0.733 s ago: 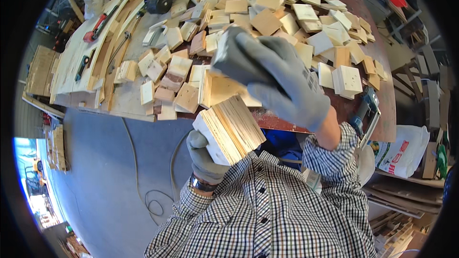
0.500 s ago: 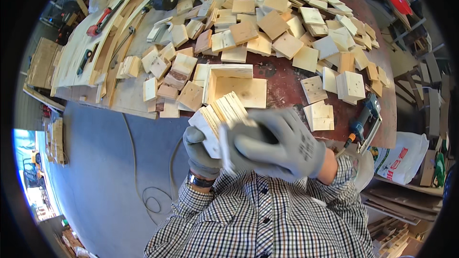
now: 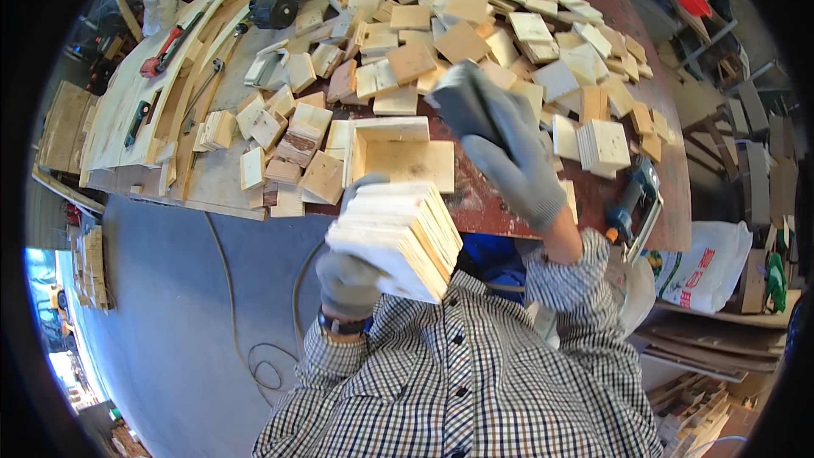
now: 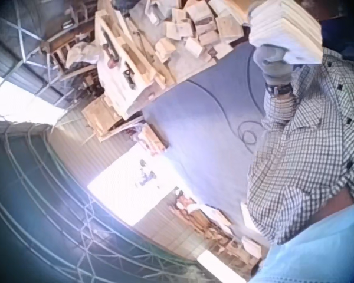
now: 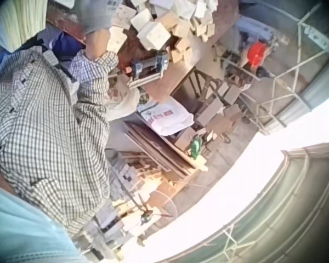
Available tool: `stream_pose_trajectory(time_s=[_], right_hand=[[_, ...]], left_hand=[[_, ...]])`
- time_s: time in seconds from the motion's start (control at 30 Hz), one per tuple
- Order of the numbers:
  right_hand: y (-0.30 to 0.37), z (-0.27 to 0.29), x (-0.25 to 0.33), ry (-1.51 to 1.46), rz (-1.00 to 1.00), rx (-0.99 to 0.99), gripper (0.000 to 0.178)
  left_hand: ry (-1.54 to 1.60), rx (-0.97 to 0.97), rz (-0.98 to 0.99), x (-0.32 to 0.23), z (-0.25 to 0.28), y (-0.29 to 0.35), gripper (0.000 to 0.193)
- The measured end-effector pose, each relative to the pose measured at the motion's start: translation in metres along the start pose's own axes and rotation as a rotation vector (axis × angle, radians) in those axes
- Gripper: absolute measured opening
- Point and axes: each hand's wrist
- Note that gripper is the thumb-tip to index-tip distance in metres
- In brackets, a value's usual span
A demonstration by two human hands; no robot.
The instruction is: The person assembles small wooden boxes by joining pre-cut wooden pieces with a nail gun and then smoothing the edges with sandpaper. The person handles multiple boxes one at a time, stacking completed units on the workbench.
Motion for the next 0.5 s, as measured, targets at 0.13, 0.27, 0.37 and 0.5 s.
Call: stream_pose_trajectory(time_s=[0.13,0.27,0.37,0.5], right_hand=[[0.016,0.0,0.046,-0.531,0.117,0.076,0.075],[0.005,0.012,0.079,0.148,0.388,0.355,0.076],[0.003,0.016,0.046,0.169,0.22,0.424,0.075],[0.016,0.017,-0.01,0.065,-0.084,0.256,0.074]], left_hand=[[-0.506,-0.129,-0.017,-0.007,-0.003,0.009,0.123],[-0.488,-0.203,0.024,-0.011,-0.017,0.006,0.118],[-0.758,-0.001,0.031,-0.015,0.013,0.013,0.112],[-0.495,-0.087,0.015,-0.011,-0.01,0.006,0.123]])
Point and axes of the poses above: each hand's wrist, its own y-axis away from the middle knuckle, its own z-axis out of the back of the hand, x = y × z, and after that the axes turned 15 degrees about x, right-handed
